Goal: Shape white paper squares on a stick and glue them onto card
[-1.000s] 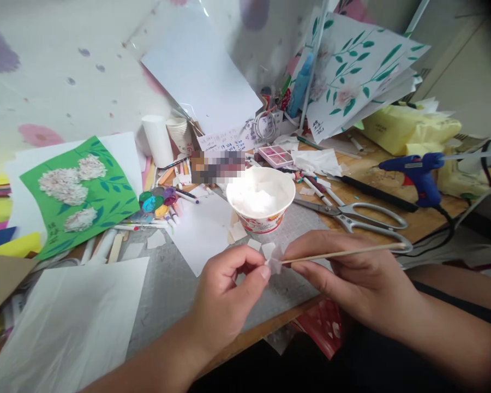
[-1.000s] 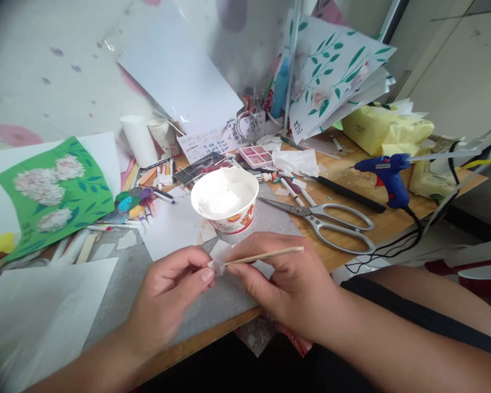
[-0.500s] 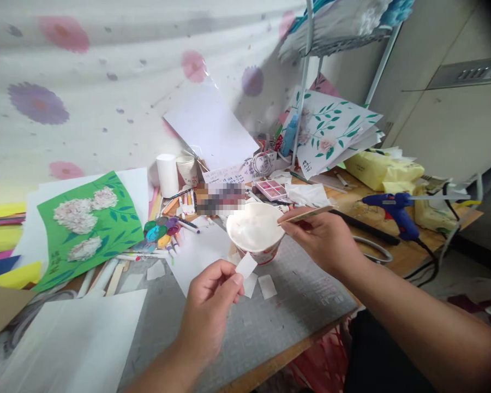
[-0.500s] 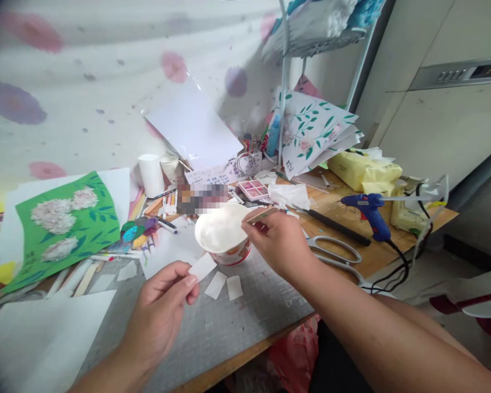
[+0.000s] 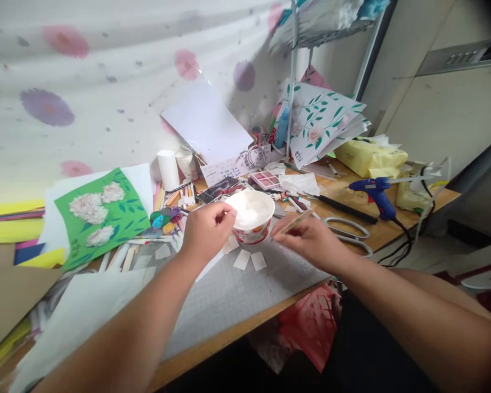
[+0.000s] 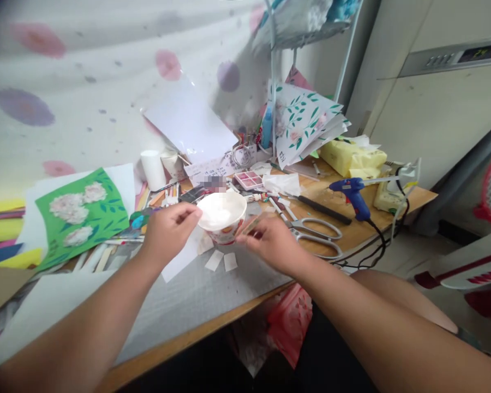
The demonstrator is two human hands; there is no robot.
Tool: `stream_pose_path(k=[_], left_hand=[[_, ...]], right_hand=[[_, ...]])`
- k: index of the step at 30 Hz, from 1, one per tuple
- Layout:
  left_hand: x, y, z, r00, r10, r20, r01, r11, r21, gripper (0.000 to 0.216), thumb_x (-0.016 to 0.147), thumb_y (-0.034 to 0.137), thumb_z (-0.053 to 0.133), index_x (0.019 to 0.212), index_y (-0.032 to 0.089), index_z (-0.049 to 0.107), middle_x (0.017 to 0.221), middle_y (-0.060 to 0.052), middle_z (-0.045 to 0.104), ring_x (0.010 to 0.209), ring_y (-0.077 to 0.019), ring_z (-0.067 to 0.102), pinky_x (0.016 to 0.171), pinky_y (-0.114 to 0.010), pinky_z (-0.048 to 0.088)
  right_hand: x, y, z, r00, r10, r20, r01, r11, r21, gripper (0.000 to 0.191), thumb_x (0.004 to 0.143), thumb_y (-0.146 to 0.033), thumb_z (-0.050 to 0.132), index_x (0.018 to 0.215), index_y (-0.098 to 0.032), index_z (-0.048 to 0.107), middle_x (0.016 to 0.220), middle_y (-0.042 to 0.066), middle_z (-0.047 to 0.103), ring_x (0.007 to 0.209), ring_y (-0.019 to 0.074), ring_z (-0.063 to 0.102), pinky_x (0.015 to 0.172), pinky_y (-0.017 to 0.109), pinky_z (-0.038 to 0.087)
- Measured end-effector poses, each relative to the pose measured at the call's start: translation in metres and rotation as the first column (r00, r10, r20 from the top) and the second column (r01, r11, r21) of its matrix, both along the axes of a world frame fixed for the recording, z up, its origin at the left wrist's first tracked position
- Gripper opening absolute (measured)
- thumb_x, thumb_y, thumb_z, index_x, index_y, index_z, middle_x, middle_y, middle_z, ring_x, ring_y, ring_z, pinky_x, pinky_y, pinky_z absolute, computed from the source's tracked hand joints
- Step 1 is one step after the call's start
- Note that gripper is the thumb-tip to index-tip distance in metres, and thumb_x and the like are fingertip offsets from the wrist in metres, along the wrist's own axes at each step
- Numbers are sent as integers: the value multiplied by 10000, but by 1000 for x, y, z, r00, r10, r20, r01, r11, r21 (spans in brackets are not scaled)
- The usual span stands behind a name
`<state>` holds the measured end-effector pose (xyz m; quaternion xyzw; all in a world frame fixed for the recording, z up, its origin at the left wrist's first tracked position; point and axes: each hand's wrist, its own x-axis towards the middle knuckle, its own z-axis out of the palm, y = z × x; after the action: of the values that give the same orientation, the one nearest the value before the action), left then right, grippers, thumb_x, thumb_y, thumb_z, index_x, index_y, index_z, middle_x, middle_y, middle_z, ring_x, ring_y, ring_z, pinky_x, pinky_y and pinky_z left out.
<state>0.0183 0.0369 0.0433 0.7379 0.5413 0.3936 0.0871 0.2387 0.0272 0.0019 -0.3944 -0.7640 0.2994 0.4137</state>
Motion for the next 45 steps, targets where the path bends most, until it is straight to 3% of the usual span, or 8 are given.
stream_pose_path(k=[3, 7, 14, 20, 25, 30, 35, 45], left_hand=[[-10, 9, -5, 997, 21, -80, -17, 999, 44, 185, 807, 270, 576, 916, 201, 709, 641, 12, 625, 592, -158, 543, 596, -265, 369], [-20, -9, -22, 997, 50, -58, -40, 984, 175, 275, 860, 213, 496, 1101, 162, 619, 687, 8, 592, 619, -150, 540, 631, -264, 409], [-19, -58, -52, 982, -186, -43, 190, 970, 152, 129, 851, 116, 508, 936, 194, 565, 662, 34, 582, 561, -109, 547, 574, -216, 451], [-16, -57, -60, 927, -358, 111, 359, 933, 9, 218, 827, 58, 515, 993, 199, 526, 829, 2, 570, 665, -104, 547, 647, -236, 470], [-10, -56, -63, 889, -292, 353, 385, 894, -230, 366, 815, 118, 564, 1150, 246, 497, 1082, -52, 567, 734, -121, 565, 695, -285, 492], [-5, -57, -56, 747, -94, 658, 535, 672, -512, 201, 797, 264, 655, 987, 222, 605, 857, -11, 632, 695, -127, 556, 602, -237, 464], [-8, -55, -51, 671, 23, 741, 573, 617, -539, 102, 795, 244, 680, 726, 193, 626, 609, 55, 523, 556, -69, 436, 516, -173, 363], [-10, -55, -50, 394, 122, 911, 773, 493, -400, 67, 790, 235, 704, 734, 198, 699, 688, 21, 599, 631, -83, 501, 590, -183, 423]], right_hand=[[-8, -14, -9, 976, 192, 103, -194, 981, 5, 71, 786, -169, 658, 759, -175, 724, 865, 54, 735, 845, 184, 671, 797, 312, 514], [-18, -21, -23, 957, 238, 168, -247, 968, 37, 109, 807, -122, 634, 778, -191, 713, 937, 64, 732, 920, 191, 659, 846, 338, 502], [-25, -16, -38, 969, 154, 195, -166, 985, 45, 111, 838, -153, 608, 826, -199, 708, 869, 68, 730, 854, 200, 650, 802, 348, 504], [-29, -20, -26, 988, 65, 137, -58, 997, -53, 121, 853, -186, 586, 813, -186, 701, 802, 45, 724, 768, 164, 664, 735, 298, 524], [-29, -30, -3, 997, 32, -73, -52, 955, -293, 93, 848, -232, 619, 816, -187, 693, 745, 1, 724, 719, 138, 684, 695, 234, 547], [-33, -36, 6, 976, 57, -209, -133, 920, -369, 61, 826, -237, 653, 826, -230, 714, 773, -5, 725, 730, 159, 684, 681, 251, 559], [-33, -37, 7, 969, 59, -242, -143, 927, -346, 71, 841, -224, 649, 852, -228, 719, 791, -8, 727, 742, 134, 678, 665, 200, 539], [-32, -39, 10, 923, 124, -364, -233, 934, -271, 173, 817, -112, 661, 906, -246, 727, 887, -2, 748, 762, 128, 707, 684, 180, 578]])
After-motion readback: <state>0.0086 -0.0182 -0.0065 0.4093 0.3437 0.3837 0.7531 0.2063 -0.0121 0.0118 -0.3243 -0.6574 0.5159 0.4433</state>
